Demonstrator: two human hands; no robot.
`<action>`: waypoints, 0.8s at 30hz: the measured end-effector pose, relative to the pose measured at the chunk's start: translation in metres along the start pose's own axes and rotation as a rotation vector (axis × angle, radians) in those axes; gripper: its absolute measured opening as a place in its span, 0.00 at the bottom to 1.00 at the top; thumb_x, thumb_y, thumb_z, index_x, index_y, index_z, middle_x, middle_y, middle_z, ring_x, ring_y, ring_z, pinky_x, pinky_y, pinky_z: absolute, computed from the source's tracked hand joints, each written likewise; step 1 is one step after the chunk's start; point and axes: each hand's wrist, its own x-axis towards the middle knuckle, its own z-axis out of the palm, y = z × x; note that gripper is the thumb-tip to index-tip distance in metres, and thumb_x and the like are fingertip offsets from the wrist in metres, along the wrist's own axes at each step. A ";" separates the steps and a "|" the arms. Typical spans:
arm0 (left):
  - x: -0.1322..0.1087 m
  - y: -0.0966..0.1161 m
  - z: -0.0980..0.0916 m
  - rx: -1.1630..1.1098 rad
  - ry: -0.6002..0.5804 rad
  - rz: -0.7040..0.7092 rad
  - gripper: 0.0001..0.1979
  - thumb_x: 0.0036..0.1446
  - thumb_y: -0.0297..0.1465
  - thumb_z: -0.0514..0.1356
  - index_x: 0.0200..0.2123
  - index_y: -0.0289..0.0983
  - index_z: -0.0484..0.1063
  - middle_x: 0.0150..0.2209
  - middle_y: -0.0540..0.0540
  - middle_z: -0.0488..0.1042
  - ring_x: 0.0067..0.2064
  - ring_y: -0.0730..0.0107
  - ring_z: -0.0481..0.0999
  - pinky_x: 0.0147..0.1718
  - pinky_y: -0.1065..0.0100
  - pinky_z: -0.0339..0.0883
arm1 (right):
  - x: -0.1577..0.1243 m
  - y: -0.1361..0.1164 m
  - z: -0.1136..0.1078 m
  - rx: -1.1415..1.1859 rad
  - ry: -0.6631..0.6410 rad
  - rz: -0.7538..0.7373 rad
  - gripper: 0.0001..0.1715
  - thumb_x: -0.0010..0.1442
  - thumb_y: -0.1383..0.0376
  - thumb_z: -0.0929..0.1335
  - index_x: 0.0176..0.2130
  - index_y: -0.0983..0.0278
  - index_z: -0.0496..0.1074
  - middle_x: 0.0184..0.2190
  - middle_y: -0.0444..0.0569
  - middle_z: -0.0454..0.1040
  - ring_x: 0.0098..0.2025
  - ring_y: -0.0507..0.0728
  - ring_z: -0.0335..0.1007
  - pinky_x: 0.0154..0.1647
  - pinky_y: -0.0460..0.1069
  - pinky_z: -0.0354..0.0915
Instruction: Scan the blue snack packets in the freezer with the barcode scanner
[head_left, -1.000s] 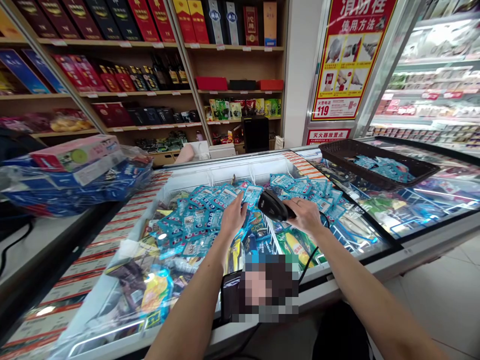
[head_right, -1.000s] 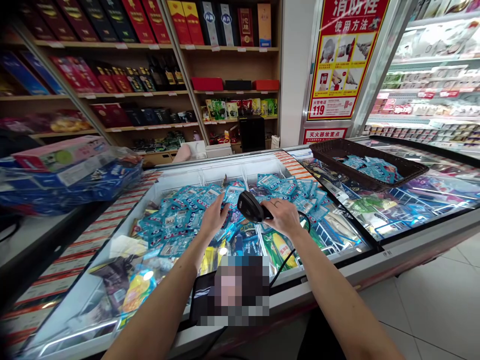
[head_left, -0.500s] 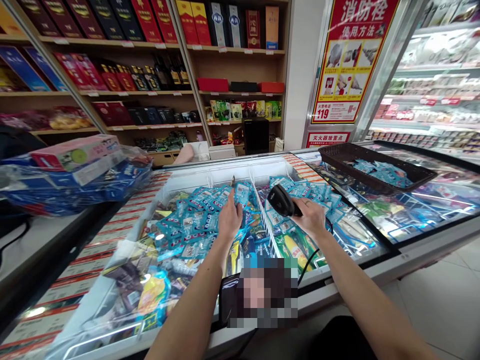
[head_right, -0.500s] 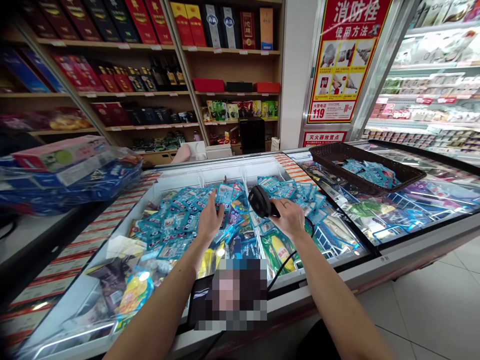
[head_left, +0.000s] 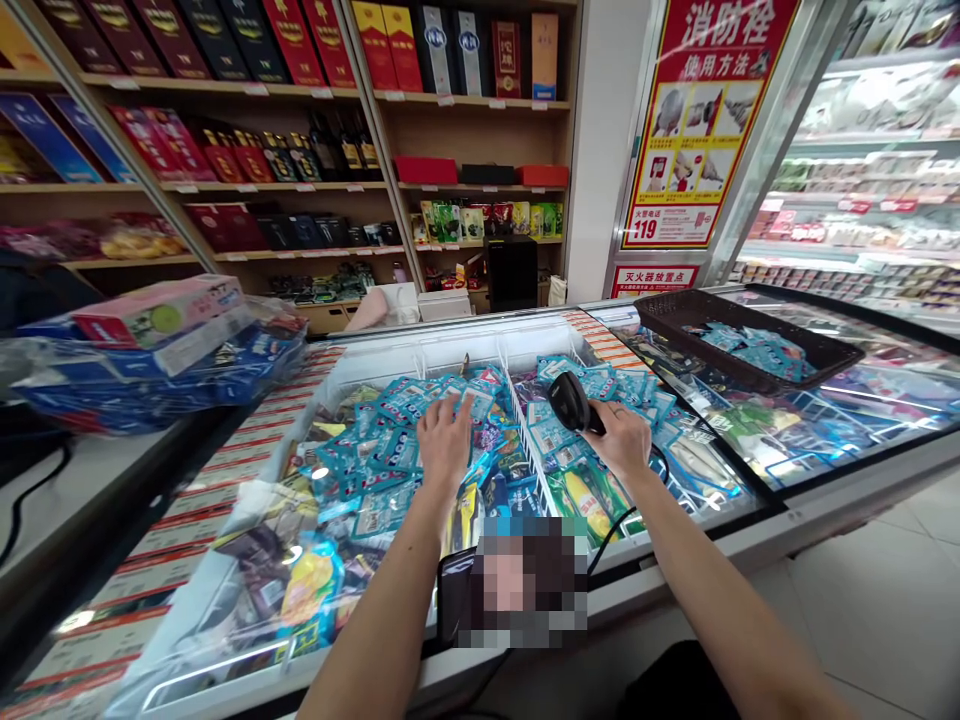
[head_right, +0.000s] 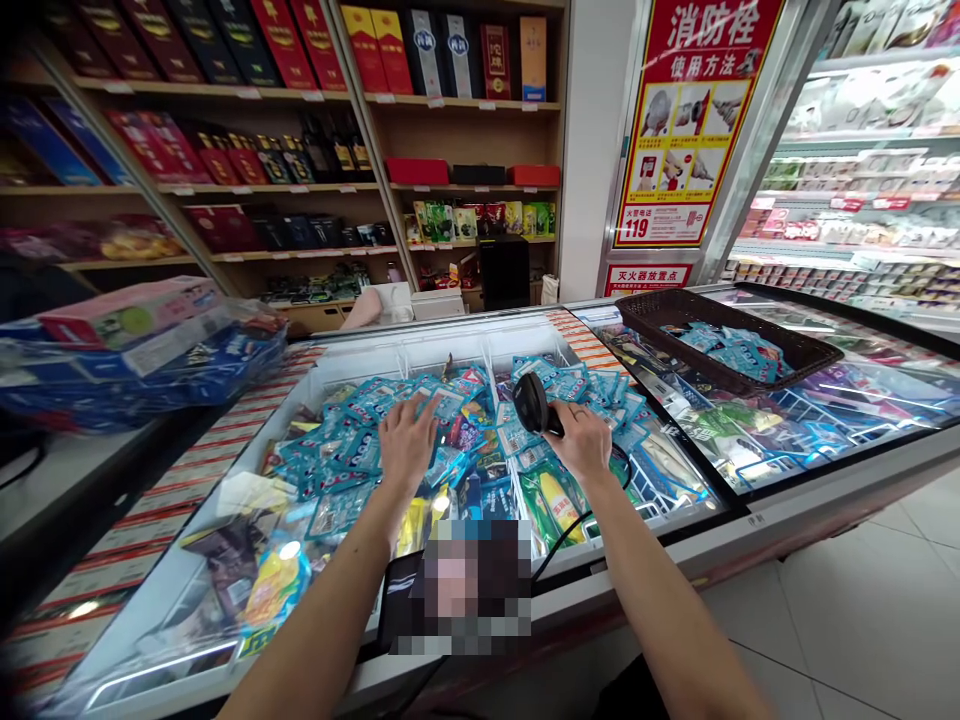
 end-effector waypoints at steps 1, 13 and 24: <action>0.000 0.000 0.001 -0.028 -0.049 0.071 0.18 0.60 0.35 0.48 0.51 0.47 0.67 0.53 0.43 0.67 0.55 0.54 0.62 0.52 0.50 0.53 | -0.001 0.001 0.000 0.000 0.001 -0.004 0.21 0.56 0.54 0.66 0.45 0.63 0.70 0.33 0.51 0.74 0.36 0.57 0.67 0.35 0.48 0.56; 0.006 -0.006 0.016 0.131 -0.074 0.111 0.16 0.60 0.39 0.47 0.39 0.39 0.71 0.42 0.41 0.73 0.43 0.59 0.71 0.49 0.54 0.54 | -0.003 0.007 0.000 -0.025 0.010 0.026 0.18 0.56 0.57 0.66 0.45 0.62 0.70 0.33 0.50 0.73 0.36 0.58 0.68 0.36 0.49 0.57; 0.014 -0.001 0.013 0.054 -0.123 -0.028 0.29 0.62 0.44 0.37 0.34 0.37 0.75 0.42 0.42 0.75 0.39 0.61 0.74 0.43 0.60 0.62 | 0.002 0.010 0.001 0.038 0.030 0.079 0.18 0.55 0.57 0.66 0.44 0.63 0.70 0.34 0.51 0.74 0.38 0.59 0.68 0.35 0.49 0.57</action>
